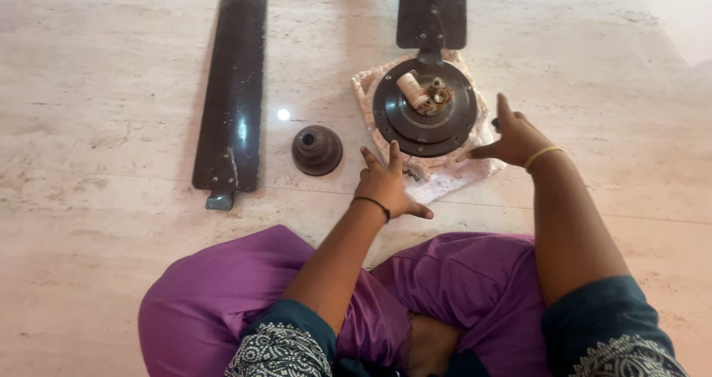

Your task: The person sits on the floor and attaches two fan blades to the motor housing using a screwdriver. They align each blade, insert screws, and tighten them to secure the blades in place.

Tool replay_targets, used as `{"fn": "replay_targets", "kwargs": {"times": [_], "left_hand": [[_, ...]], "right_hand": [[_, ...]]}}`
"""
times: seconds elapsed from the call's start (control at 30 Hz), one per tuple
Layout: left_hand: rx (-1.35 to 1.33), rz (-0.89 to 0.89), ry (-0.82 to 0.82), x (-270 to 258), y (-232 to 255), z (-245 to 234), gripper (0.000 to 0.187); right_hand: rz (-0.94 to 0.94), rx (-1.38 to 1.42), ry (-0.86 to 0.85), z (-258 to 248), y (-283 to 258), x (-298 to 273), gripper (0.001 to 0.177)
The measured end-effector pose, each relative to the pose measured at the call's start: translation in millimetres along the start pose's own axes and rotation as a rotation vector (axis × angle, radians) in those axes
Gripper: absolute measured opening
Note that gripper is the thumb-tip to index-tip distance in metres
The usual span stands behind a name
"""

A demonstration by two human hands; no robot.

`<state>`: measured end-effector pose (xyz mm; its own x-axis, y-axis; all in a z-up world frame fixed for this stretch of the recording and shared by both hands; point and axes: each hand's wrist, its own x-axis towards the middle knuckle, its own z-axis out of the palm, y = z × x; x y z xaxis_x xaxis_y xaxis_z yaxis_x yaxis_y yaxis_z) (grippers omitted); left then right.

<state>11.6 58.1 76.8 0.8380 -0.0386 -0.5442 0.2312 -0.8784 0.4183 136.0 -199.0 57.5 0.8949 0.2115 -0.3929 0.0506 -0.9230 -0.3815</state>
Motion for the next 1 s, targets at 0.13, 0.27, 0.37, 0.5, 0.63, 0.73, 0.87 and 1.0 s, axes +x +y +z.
{"fn": "replay_targets", "kwargs": {"times": [0.13,0.27,0.37,0.5,0.63,0.73,0.87,1.0], "left_hand": [[-0.199,0.263,0.042,-10,-61,-76,0.069],[-0.242,0.209,0.865,11,-133,-130,0.018],[0.090,-0.104,0.947,23,-176,-139,0.037],[0.059,-0.663,0.516,17,-226,-126,0.122],[-0.122,-0.795,0.321,27,-249,-110,0.147],[-0.024,-0.727,0.365,43,-248,-103,0.147],[-0.016,-0.720,0.467,45,-253,-98,0.137],[0.003,-0.743,0.519,39,-253,-101,0.121]], "right_hand": [[-0.121,-0.023,0.261,-22,-1,-44,0.118],[-0.135,0.359,0.505,-26,-13,-103,0.083],[-0.174,0.614,0.634,-13,-34,-138,0.061],[-0.212,0.841,0.684,9,-49,-166,0.051],[-0.165,0.969,0.683,16,-45,-157,0.046],[-0.138,0.951,0.655,19,-38,-148,0.047],[-0.156,0.832,0.687,22,-32,-139,0.047],[-0.108,0.805,0.703,20,-31,-138,0.048]]}}
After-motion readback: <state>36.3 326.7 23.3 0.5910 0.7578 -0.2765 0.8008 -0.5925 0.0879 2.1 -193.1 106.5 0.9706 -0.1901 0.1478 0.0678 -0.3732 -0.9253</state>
